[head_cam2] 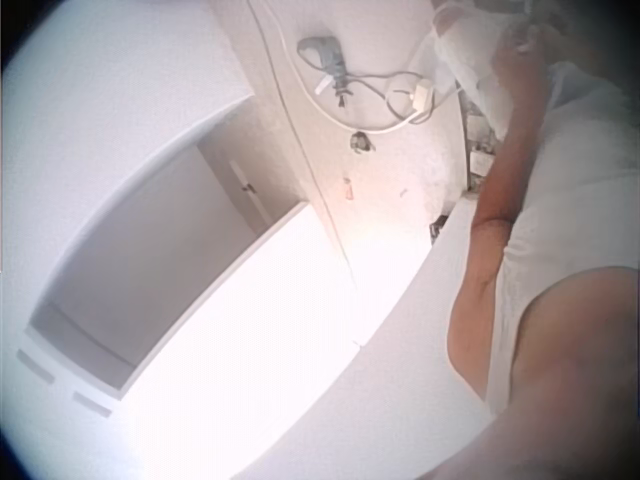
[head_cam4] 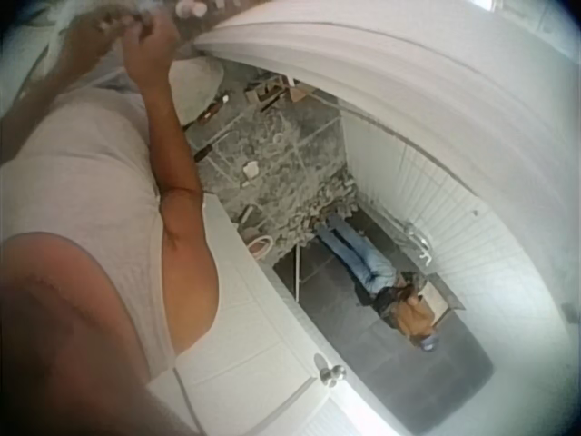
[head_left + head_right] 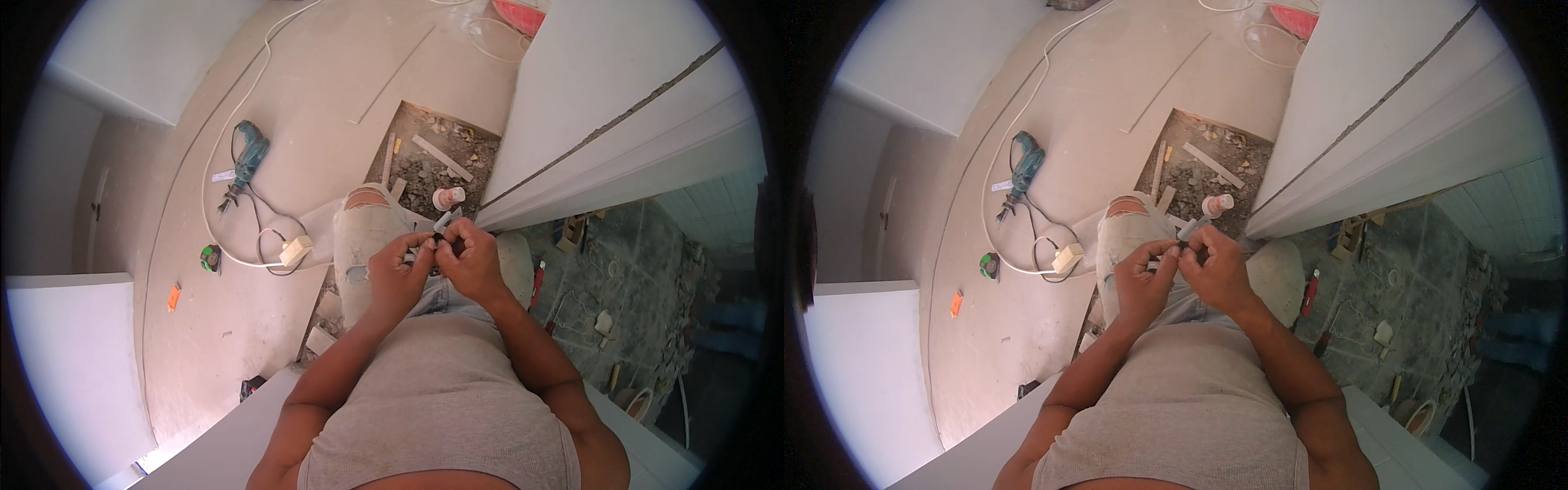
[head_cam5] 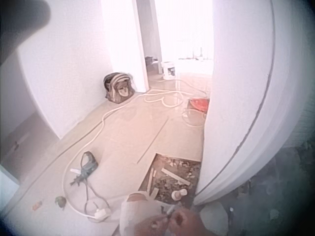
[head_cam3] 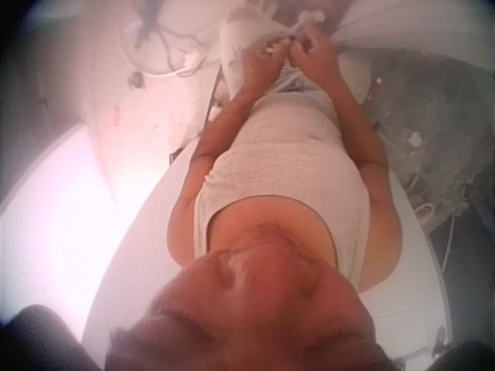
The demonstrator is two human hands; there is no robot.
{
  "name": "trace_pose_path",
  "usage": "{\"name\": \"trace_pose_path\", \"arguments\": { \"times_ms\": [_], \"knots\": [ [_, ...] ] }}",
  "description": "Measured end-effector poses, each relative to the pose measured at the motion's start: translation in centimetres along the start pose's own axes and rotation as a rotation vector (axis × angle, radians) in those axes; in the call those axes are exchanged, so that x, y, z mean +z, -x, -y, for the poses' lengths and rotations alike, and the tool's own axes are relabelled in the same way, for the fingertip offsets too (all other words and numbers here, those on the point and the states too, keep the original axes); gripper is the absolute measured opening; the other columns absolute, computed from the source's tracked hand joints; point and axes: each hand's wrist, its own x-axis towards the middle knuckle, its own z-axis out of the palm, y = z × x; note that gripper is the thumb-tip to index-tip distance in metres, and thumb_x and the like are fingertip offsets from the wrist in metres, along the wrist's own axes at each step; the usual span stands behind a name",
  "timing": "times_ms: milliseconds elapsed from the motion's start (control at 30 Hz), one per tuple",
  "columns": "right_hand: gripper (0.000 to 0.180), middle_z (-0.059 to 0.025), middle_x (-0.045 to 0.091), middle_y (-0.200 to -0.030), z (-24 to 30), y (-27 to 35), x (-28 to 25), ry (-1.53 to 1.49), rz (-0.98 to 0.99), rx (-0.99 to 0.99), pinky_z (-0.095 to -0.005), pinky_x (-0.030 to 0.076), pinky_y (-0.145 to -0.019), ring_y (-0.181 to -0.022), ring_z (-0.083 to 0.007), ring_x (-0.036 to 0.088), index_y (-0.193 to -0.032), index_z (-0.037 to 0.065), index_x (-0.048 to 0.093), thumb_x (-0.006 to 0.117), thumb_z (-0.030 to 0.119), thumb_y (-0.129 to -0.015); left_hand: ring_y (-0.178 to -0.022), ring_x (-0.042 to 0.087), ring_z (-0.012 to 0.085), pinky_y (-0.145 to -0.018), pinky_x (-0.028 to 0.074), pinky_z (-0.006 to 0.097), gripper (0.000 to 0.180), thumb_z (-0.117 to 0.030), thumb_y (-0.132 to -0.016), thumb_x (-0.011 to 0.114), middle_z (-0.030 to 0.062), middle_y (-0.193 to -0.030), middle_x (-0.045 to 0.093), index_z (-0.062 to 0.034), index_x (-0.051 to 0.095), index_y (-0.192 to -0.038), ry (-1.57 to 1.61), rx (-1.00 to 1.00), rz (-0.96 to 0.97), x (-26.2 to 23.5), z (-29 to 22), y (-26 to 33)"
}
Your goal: The person uses a utility knife to cut a rectangular recess into a white door frame, then fits a metal strike plate into the recess. They insert screws and use a screwdriver to secure the plate to the frame.
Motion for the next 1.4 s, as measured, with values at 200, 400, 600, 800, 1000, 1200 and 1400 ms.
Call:
{"name": "trace_pose_path", "arguments": {
  "times_ms": [200,400,600,800,1000,1200,1400],
  "knots": [
    [0.013,-0.0013,0.058,-0.066,1.5,-0.8,-1.4,-0.303,0.079,0.186,-0.0255,0.047,-0.046,-0.051,-0.0078,0.057,-0.080,0.003,0.055,0.064,0.002,-0.089,-0.072,0.063,0.0112,-0.069,0.051,0.028,0.015,-0.013,-0.092,0.070,0.0090,-0.085,0.074,0.0003,0.072,-0.099,-0.146,0.039,-0.035,-0.7,-0.3,-0.9],
    [0.012,-0.0028,0.058,-0.063,1.7,-1.5,-3.9,-0.355,0.175,0.279,-0.0278,0.049,-0.042,-0.047,-0.0097,0.057,-0.078,0.002,0.055,0.062,0.001,-0.088,-0.072,0.062,0.0112,-0.068,0.051,0.029,0.013,-0.012,-0.092,0.070,0.0082,-0.085,0.073,0.0004,0.071,-0.097,-0.187,0.115,0.043,-1.5,0.1,-1.6],
    [0.011,-0.0048,0.058,-0.063,1.0,-1.5,-6.3,-0.407,0.184,0.292,-0.0293,0.048,-0.039,-0.045,-0.0107,0.055,-0.078,0.002,0.056,0.063,0.000,-0.086,-0.071,0.058,0.0075,-0.064,0.047,0.025,0.014,-0.013,-0.093,0.070,0.0026,-0.081,0.068,0.0002,0.070,-0.098,-0.131,-0.035,0.220,-3.1,-0.6,-2.4],
    [0.010,-0.0080,0.060,-0.064,1.2,-1.4,-6.9,-0.602,0.199,0.294,-0.0297,0.047,-0.038,-0.043,-0.0127,0.054,-0.080,0.001,0.057,0.065,-0.001,-0.086,-0.073,0.062,0.0118,-0.066,0.049,0.029,0.021,-0.019,-0.094,0.068,0.0077,-0.080,0.070,0.0015,0.070,-0.098,-0.079,-0.129,0.258,-3.6,-1.2,-3.0],
    [0.003,-0.0088,0.064,-0.070,1.3,-1.0,-10.2,-0.659,0.059,0.246,-0.0290,0.050,-0.045,-0.049,-0.0140,0.058,-0.091,-0.001,0.063,0.063,0.001,-0.089,-0.063,0.061,0.0090,-0.058,0.049,0.026,0.020,-0.019,-0.093,0.067,0.0044,-0.078,0.069,0.0003,0.070,-0.099,-0.055,-0.262,0.051,-6.8,-0.7,-5.4],
    [0.020,-0.0075,0.069,-0.078,1.7,-1.6,-7.4,0.010,0.047,0.119,-0.0280,0.050,-0.065,-0.064,-0.0160,0.061,-0.111,-0.001,0.068,0.066,0.009,-0.094,-0.060,0.057,0.0070,-0.056,0.048,0.025,0.018,-0.018,-0.092,0.069,0.0015,-0.075,0.066,-0.0004,0.069,-0.095,-0.091,-0.212,0.087,-6.5,-2.8,-4.6],
    [0.018,-0.0096,0.064,-0.091,4.1,-2.1,-2.6,0.146,-0.015,-0.271,-0.0313,0.051,-0.075,-0.081,-0.0208,0.062,-0.108,-0.001,0.071,0.070,0.006,-0.091,-0.071,0.057,0.0077,-0.063,0.048,0.026,0.017,-0.016,-0.092,0.070,0.0023,-0.078,0.066,0.0001,0.068,-0.097,-0.096,-0.123,0.172,-5.3,-2.4,-3.8]
  ]
}}
